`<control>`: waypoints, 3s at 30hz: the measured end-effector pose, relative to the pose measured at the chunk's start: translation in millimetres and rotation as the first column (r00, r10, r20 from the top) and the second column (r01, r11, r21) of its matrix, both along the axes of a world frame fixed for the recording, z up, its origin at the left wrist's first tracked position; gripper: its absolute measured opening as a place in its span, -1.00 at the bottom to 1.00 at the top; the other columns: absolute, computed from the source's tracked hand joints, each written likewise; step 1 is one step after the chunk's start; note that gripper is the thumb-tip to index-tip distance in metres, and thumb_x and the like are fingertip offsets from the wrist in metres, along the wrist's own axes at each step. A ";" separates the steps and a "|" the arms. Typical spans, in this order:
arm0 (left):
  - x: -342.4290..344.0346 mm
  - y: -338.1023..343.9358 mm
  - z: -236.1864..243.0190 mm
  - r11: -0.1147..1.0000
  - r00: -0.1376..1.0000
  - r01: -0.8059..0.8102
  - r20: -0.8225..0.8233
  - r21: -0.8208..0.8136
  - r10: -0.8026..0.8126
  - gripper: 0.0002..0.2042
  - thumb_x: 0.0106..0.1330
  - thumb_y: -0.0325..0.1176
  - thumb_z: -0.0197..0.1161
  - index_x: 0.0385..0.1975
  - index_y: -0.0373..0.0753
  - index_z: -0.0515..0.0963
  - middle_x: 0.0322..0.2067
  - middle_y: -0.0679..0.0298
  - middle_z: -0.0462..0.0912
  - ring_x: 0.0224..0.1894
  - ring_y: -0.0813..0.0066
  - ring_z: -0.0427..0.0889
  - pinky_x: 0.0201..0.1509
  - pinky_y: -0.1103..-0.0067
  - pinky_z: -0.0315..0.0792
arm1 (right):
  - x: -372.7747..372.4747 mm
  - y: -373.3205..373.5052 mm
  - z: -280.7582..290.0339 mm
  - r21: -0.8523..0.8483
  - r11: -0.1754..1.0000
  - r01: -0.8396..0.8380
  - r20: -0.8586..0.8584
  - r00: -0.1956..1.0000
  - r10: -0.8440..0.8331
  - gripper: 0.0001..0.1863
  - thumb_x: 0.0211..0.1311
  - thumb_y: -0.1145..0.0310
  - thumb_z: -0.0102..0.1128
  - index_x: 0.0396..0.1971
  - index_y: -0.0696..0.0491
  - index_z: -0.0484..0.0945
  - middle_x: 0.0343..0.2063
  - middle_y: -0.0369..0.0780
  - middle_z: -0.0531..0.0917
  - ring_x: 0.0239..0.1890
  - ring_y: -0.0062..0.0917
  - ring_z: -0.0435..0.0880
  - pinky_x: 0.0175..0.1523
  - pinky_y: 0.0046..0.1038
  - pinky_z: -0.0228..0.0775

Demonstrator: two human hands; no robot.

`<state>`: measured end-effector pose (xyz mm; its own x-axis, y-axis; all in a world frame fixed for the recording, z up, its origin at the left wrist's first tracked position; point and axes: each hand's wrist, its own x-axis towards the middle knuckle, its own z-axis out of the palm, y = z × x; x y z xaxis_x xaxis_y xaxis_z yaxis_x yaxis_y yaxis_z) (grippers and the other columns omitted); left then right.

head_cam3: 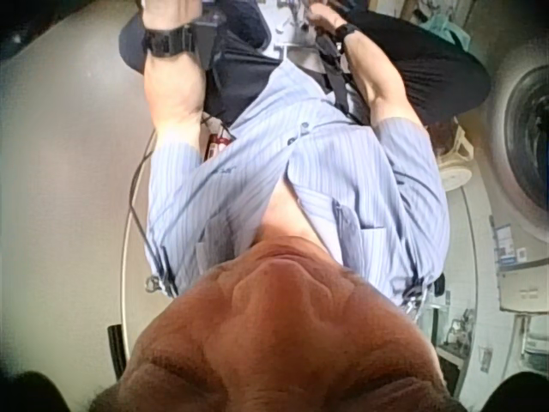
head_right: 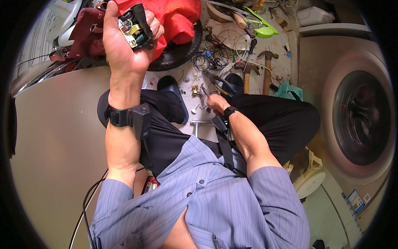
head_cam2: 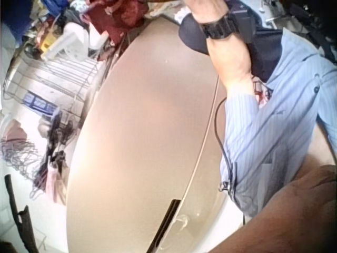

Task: The person sits on the floor and uses pliers, a screwdriver, and a utility knife to disassemble and strip wires from an electronic component.

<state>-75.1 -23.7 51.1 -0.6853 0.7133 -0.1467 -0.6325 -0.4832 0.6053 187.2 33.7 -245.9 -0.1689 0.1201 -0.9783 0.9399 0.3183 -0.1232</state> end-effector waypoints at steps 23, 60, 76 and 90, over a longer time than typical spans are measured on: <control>-1.2 -3.2 -19.4 0.979 0.981 -0.152 0.103 -0.136 0.167 -0.44 0.47 0.26 -0.01 -0.53 -0.15 0.43 -0.63 0.26 0.46 -0.63 0.39 0.43 -0.56 0.49 0.31 | -69.3 88.0 294.1 -0.223 0.967 0.121 -0.690 0.681 -0.245 -0.84 0.36 0.43 0.15 -0.18 0.20 0.52 -0.51 -0.26 0.61 -0.55 -0.62 0.56 -0.39 -0.49 0.47; 52.7 23.5 -35.6 0.925 0.486 -0.310 -0.873 -0.218 -0.043 -0.69 0.35 -0.12 0.22 -0.20 -0.27 0.46 -0.39 0.37 0.52 -0.37 0.64 0.41 -0.29 0.63 0.31 | -48.8 75.2 284.3 0.025 0.999 -0.023 -0.843 0.537 0.033 -0.69 0.30 0.32 0.17 -0.10 0.24 0.45 -0.30 0.10 0.65 -0.13 0.03 0.66 -0.03 -0.11 0.46; 56.1 27.8 -49.7 0.904 0.643 -0.284 -0.763 -0.319 -0.067 -0.79 0.41 -0.25 0.28 -0.29 -0.24 0.47 -0.48 0.49 0.42 -0.44 0.73 0.31 -0.34 0.73 0.24 | -41.7 53.6 251.2 0.009 0.991 0.130 -0.909 0.414 -0.046 -0.80 0.32 0.42 0.16 -0.22 0.23 0.39 -0.43 0.07 0.61 -0.27 0.02 0.66 -0.16 -0.15 0.46; 59.8 41.0 -42.7 0.801 0.368 -0.527 -0.926 -0.284 -0.086 -0.85 0.46 -0.40 0.11 -0.35 -0.31 0.50 -0.54 0.28 0.53 -0.50 0.53 0.47 -0.39 0.54 0.38 | -48.0 52.1 243.0 0.059 0.979 0.194 -0.928 0.371 -0.018 -0.86 0.22 0.54 0.03 -0.24 0.26 0.43 -0.41 0.14 0.64 -0.23 0.04 0.68 -0.17 -0.10 0.48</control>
